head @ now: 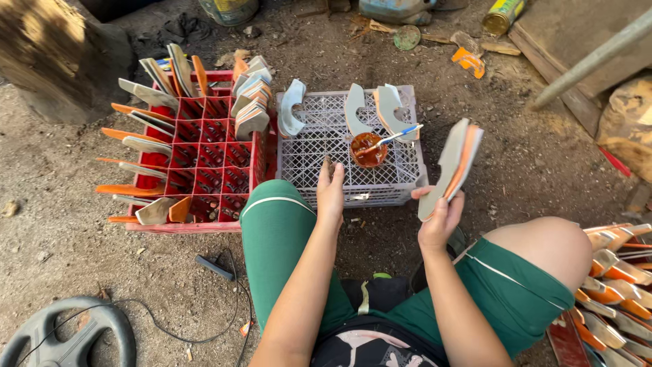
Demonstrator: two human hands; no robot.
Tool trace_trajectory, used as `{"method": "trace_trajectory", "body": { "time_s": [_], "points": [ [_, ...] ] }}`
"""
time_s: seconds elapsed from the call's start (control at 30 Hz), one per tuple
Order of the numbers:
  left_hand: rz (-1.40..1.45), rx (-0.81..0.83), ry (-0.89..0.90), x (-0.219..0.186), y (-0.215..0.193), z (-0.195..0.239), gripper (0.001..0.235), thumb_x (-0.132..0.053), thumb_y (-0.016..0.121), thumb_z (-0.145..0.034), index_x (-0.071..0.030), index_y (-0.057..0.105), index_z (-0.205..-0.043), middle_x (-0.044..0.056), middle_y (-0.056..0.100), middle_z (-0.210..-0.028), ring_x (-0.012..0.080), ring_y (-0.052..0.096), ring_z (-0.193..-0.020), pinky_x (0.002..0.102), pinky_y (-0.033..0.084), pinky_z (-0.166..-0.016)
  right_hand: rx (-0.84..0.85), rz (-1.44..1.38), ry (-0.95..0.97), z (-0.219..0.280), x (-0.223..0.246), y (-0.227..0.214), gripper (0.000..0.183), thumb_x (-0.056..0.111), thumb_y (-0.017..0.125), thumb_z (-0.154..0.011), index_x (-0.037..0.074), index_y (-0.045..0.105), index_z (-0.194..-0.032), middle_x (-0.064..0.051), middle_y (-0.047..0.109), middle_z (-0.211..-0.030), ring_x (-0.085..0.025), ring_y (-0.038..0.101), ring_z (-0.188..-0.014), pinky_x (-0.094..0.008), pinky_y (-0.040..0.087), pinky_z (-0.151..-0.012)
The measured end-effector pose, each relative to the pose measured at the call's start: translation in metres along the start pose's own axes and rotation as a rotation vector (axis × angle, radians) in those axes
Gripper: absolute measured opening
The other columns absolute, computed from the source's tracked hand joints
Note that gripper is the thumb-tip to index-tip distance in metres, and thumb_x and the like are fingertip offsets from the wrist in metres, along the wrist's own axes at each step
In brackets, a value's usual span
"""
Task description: The person sits on the ground and uses a small brush to apply orange paint to curved shoe sole parts. They pick up each part from a white crate, paint it, and place it into a red crate to dry.
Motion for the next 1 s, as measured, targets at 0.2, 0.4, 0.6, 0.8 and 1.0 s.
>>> {"method": "trace_trajectory", "body": {
  "time_s": [0.2, 0.4, 0.6, 0.8, 1.0],
  "points": [
    [0.023, 0.051, -0.109, 0.005, 0.015, 0.008, 0.065, -0.03, 0.056, -0.1, -0.005, 0.035, -0.156, 0.012, 0.055, -0.147, 0.0217, 0.059, -0.125, 0.035, 0.045, -0.095, -0.404, -0.039, 0.83, 0.03, -0.104, -0.064, 0.031, 0.033, 0.055, -0.103, 0.006, 0.055, -0.116, 0.0, 0.055, -0.078, -0.014, 0.055, -0.067, -0.034, 0.046, -0.064],
    [-0.001, 0.036, -0.096, 0.003, 0.018, 0.005, 0.061, -0.028, 0.057, -0.1, -0.005, 0.041, -0.155, 0.014, 0.061, -0.141, 0.0192, 0.062, -0.118, 0.033, 0.047, -0.092, -0.125, 0.093, 0.017, 0.006, -0.048, -0.07, 0.039, 0.035, 0.059, -0.112, 0.003, 0.049, -0.133, -0.002, 0.054, -0.089, -0.015, 0.054, -0.084, -0.035, 0.05, -0.083],
    [-0.025, 0.139, -0.041, 0.031, 0.034, 0.003, 0.057, -0.025, 0.06, -0.098, 0.0, 0.049, -0.148, 0.012, 0.064, -0.136, 0.0193, 0.064, -0.119, 0.033, 0.049, -0.099, -0.147, -0.006, 0.959, 0.039, -0.1, -0.047, 0.042, 0.041, 0.054, -0.105, 0.001, 0.059, -0.114, -0.002, 0.056, -0.071, -0.016, 0.058, -0.063, -0.036, 0.051, -0.059],
    [-0.093, 0.265, -0.204, 0.077, 0.048, 0.025, 0.055, -0.041, 0.065, -0.103, 0.008, 0.069, -0.13, 0.015, 0.072, -0.118, 0.018, 0.062, -0.106, 0.033, 0.047, -0.095, 0.359, 0.249, 0.751, 0.028, -0.078, 0.002, 0.03, 0.031, 0.058, -0.101, 0.003, 0.068, -0.106, -0.003, 0.065, -0.076, -0.011, 0.058, -0.063, -0.027, 0.048, -0.058],
    [0.135, 0.056, -0.172, 0.043, 0.018, 0.012, 0.061, -0.033, 0.076, -0.091, 0.004, 0.056, -0.134, 0.012, 0.069, -0.111, 0.0191, 0.064, -0.101, 0.032, 0.05, -0.089, 0.424, 0.246, 0.698, 0.015, -0.085, 0.062, 0.025, 0.029, 0.06, -0.102, 0.005, 0.068, -0.102, 0.001, 0.062, -0.075, -0.005, 0.053, -0.064, -0.023, 0.043, -0.058]
  ]
}}
Point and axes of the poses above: each hand's wrist, its own z-axis away from the middle knuckle, its own y-axis out of the palm, x = y × z, the point moved 7 cm from there along -z, towards the middle knuckle
